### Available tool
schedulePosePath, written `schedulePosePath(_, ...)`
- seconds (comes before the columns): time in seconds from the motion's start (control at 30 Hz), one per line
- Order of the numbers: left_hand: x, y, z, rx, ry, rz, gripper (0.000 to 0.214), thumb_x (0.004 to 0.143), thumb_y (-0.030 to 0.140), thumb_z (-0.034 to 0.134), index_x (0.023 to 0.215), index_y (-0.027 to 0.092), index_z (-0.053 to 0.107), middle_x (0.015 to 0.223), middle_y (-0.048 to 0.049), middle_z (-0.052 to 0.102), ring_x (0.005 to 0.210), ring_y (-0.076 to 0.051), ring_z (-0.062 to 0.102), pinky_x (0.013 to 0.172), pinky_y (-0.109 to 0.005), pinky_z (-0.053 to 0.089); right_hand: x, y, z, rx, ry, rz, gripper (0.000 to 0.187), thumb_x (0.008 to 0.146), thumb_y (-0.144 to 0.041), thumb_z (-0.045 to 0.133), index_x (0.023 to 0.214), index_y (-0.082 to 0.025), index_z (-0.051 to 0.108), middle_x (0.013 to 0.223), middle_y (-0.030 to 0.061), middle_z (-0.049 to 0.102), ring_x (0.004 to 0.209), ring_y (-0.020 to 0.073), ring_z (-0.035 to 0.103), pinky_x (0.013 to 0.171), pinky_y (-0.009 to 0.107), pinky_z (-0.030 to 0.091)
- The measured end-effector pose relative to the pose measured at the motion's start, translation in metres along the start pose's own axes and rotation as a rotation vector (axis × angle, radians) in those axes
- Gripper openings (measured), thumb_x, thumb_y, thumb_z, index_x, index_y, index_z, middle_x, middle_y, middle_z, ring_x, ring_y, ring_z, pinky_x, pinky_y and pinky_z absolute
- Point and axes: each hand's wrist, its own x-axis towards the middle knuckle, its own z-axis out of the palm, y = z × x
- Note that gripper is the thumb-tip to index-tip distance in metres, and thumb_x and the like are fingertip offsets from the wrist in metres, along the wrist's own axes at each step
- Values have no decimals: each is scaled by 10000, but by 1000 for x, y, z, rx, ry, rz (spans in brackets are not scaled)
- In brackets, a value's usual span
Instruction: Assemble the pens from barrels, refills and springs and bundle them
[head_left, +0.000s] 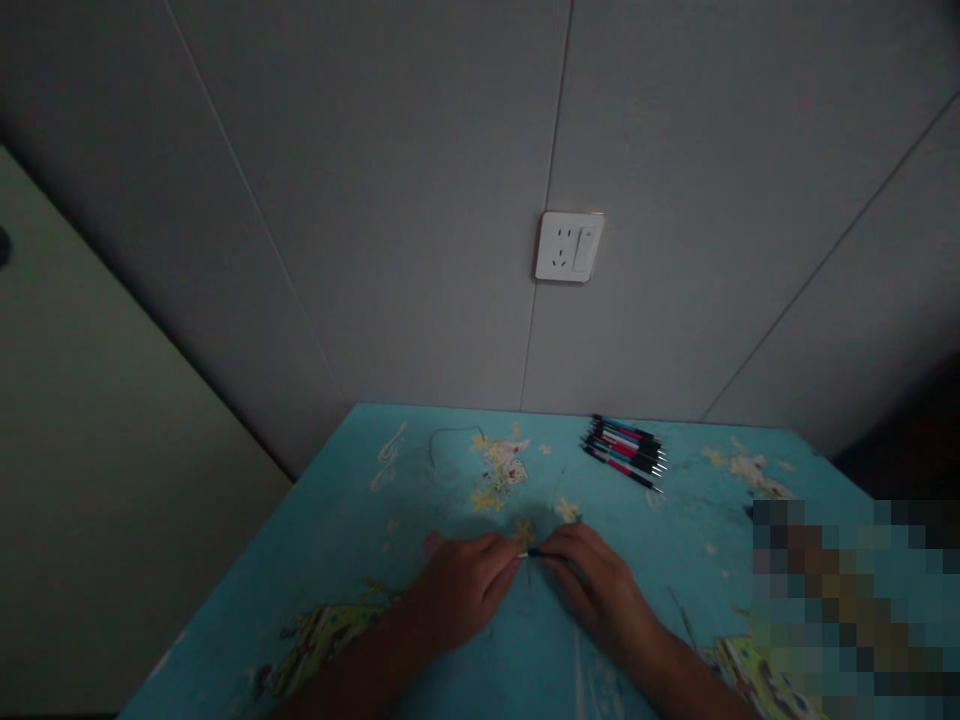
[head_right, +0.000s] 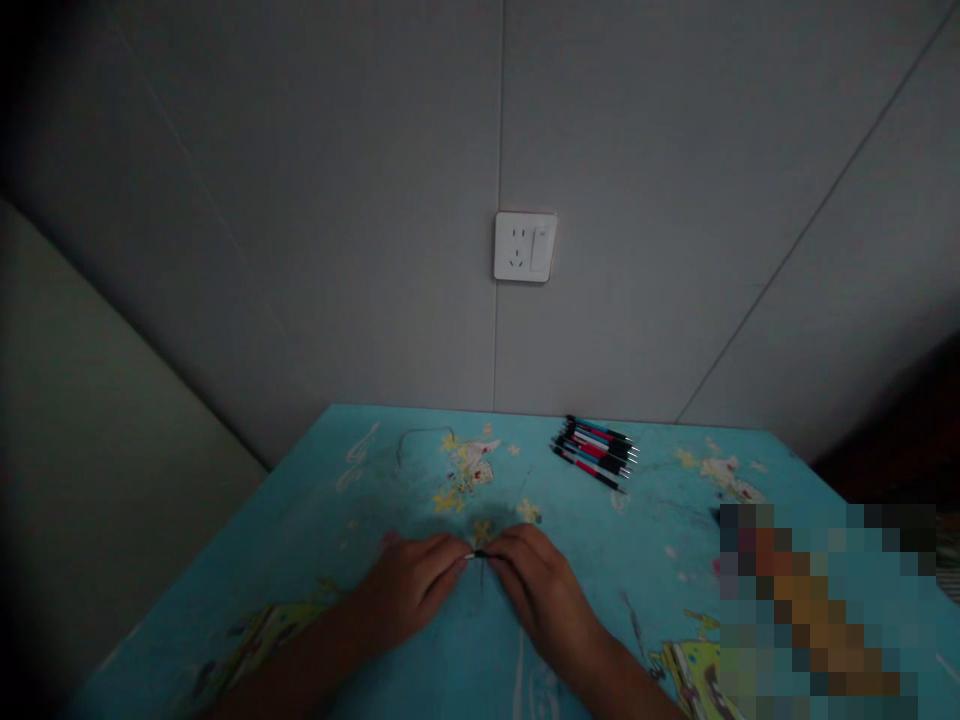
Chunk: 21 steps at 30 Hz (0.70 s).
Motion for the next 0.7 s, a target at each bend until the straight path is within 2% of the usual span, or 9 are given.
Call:
schedulePosePath(0.17,0,2,2,77,-4,9,174,978,185,422,947,207,591,863,-25,629,750,-169,623,663,-278,410,1,-4,4,-7,-86,59,206,978,-255,521,1147,-232,637,969,68,661,899,195,635,825,331,533)
schedulePosePath(0.37,-2,3,1,92,-61,15,236,924,107,460,1081,243,573,926,-17,645,815,-188,638,679,-298,414,3,-5,1,-41,-126,115,202,979,-307,520,1085,-232,675,904,57,676,846,198,642,790,331,524)
schedulePosePath(0.47,-2,2,0,124,-51,-18,240,917,127,481,1101,254,570,944,-19,641,804,-190,631,677,-302,412,4,-4,-3,-26,-101,133,213,984,-307,501,1075,-221,673,918,66,678,849,199,642,794,330,522)
schedulePosePath(0.6,0,-2,-2,154,-12,-54,143,968,213,447,987,233,588,894,-21,624,798,-185,623,653,-289,399,5,-3,-10,-11,-66,192,198,974,-316,520,1062,-224,671,925,61,682,842,194,643,781,317,522)
schedulePosePath(0.7,2,-6,-1,154,11,-58,214,1006,309,424,907,215,589,851,-17,625,772,-168,625,633,-266,393,6,-2,-14,21,-52,214,199,970,-326,522,1038,-225,679,922,57,689,834,190,647,774,308,526)
